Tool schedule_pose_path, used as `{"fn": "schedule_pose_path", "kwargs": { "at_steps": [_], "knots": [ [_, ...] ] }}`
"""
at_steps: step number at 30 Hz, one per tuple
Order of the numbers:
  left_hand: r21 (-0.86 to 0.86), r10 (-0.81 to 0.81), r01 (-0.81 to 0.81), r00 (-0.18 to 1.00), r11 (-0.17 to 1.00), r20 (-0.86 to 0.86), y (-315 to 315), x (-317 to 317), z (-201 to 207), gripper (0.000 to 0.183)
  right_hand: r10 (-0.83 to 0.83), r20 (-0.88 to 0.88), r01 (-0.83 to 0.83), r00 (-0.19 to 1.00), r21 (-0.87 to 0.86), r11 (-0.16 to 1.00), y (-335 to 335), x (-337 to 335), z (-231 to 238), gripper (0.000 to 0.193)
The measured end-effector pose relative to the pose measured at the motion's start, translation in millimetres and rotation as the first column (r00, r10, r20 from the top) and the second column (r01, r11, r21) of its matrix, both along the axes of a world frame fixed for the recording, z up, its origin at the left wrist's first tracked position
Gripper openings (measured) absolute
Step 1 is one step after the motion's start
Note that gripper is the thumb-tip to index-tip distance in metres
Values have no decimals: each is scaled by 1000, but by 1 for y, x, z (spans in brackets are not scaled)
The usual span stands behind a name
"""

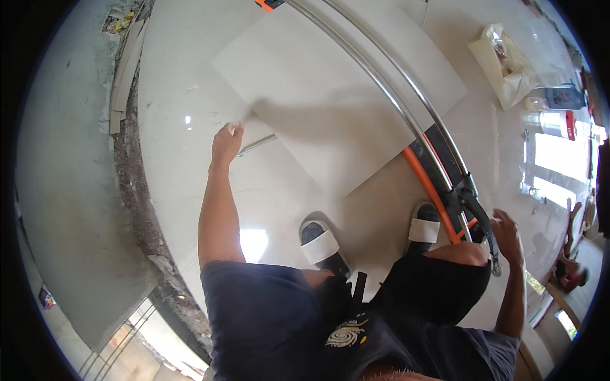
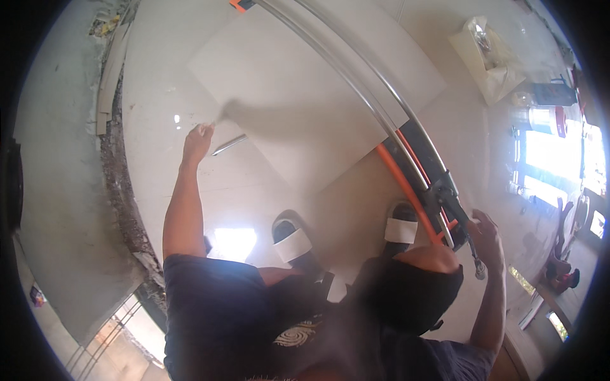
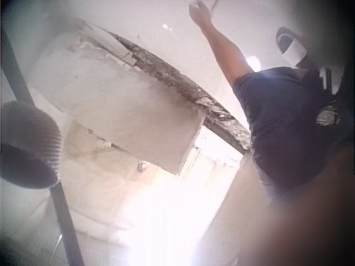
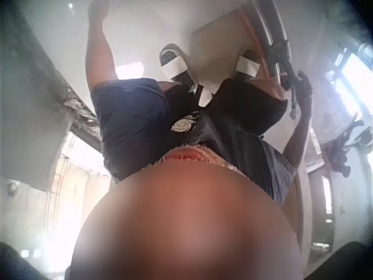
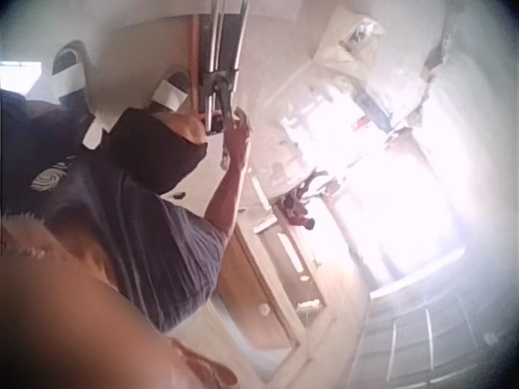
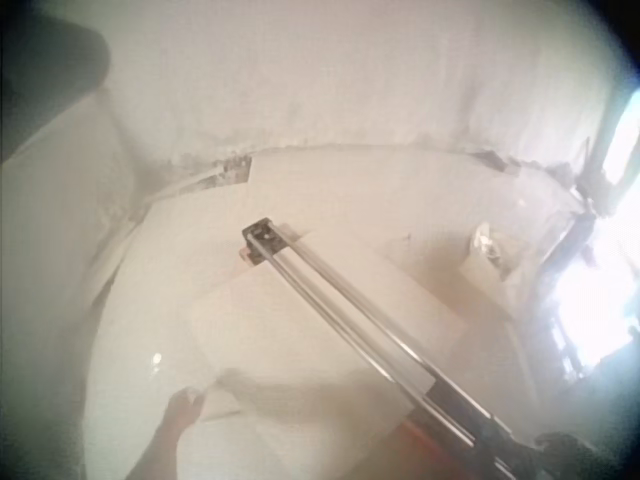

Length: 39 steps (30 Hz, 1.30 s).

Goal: The person moves a manual tile cutter across the floor, then picks up a large ceramic tile and places it on the cutter. They measure the tile with a tape measure, mark a cut line, and position the tile under the cutter's cutting wheel. The person rolls the cutter along the marked line to score the tile.

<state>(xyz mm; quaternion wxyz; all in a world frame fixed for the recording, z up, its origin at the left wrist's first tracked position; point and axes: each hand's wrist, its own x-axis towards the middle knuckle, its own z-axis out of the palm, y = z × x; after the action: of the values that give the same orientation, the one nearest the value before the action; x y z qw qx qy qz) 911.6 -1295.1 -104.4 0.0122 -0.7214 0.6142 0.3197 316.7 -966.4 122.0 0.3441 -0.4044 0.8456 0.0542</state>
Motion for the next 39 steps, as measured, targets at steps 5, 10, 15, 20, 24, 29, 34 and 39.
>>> {"fn": "schedule_pose_path", "kwargs": {
  "at_steps": [5,10,15,20,24,29,34,39],
  "knots": [
    [-103,-37,12,969,995,-245,-115,-30,136,42,247,212,-254,945,4,967,-160,90,113,31],
    [152,-109,135,980,979,-169,-86,-54,297,46,-316,235,240,919,304,922,-194,96,268,38],
    [539,-121,92,993,837,19,-2,-24,441,44,-457,335,317,824,397,862,-223,59,300,43],
    [681,-243,31,945,731,218,-22,-9,508,46,-274,440,171,855,260,950,-275,46,228,33],
    [503,-137,-25,949,864,283,-148,-37,427,46,-436,400,351,806,270,897,-314,57,97,29],
    [365,-367,250,882,897,296,-338,-91,128,66,-391,194,395,900,20,918,-337,70,-180,52],
    [60,-404,413,836,909,372,-488,-143,-171,85,-862,158,856,481,130,501,-354,88,-394,84],
    [16,-271,271,958,962,94,-526,-191,-320,90,-952,307,996,9,82,36,-378,111,-514,89]
  ]
}}
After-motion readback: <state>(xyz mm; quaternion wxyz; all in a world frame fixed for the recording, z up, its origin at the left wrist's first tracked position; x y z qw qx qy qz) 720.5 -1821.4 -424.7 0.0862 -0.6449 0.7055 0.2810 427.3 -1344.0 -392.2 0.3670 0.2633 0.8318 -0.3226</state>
